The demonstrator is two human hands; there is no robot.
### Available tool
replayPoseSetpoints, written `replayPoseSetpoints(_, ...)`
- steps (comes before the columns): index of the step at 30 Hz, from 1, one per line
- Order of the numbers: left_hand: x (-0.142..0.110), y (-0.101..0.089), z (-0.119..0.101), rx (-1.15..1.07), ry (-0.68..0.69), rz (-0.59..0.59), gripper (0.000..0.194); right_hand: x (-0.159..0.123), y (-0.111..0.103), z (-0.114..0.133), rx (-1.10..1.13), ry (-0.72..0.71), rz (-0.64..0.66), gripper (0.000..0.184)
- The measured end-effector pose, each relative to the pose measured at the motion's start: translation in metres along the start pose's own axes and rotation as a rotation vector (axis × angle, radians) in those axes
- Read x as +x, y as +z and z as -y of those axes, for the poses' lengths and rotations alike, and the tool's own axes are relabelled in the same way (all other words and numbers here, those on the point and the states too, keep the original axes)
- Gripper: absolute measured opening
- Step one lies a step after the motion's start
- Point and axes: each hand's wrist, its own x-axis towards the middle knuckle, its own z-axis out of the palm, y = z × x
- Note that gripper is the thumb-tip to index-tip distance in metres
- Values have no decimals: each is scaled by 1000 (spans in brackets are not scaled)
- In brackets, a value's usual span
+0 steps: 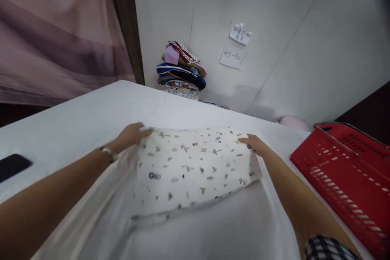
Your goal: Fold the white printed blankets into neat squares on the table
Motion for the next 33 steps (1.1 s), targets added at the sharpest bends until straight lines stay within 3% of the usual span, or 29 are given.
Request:
replayPoseSetpoints(2,36,2,-30,46,77,-33,45,-6,-9,-4,107,-11,-32,49)
replayPoseSetpoints(5,67,13,-75,9,96,-123,57,-9,-16,-12,73,49,-225,45)
replayPoseSetpoints(7,67,24,-95,-28,137,-113,68,-12,-21,-21,14,119,-297,46)
replayPoseSetpoints(9,52,32,-99,-51,206,-58,70,-19,-26,-33,13,171,-264,48)
replayPoseSetpoints(14,-27,35,-56,-61,292,52,61,-51,-34,-57,-3,194,-101,54)
replayPoseSetpoints(17,-77,33,-29,-27,467,73,60,-68,-31,-64,-12,213,-77,64)
replayPoseSetpoints(20,-109,36,-17,39,652,147,58,-79,-24,-69,39,205,-72,73)
replayPoseSetpoints(23,-115,45,-16,138,724,141,50,-87,-15,-70,100,195,-116,74)
replayPoseSetpoints(27,-106,50,-19,244,715,65,52,-108,-4,-67,94,187,-219,70)
replayPoseSetpoints(30,-105,40,-14,289,691,20,47,-143,6,-69,82,157,-204,75)
replayPoseSetpoints(33,-110,22,6,298,697,-22,45,-189,25,-78,105,137,-94,78)
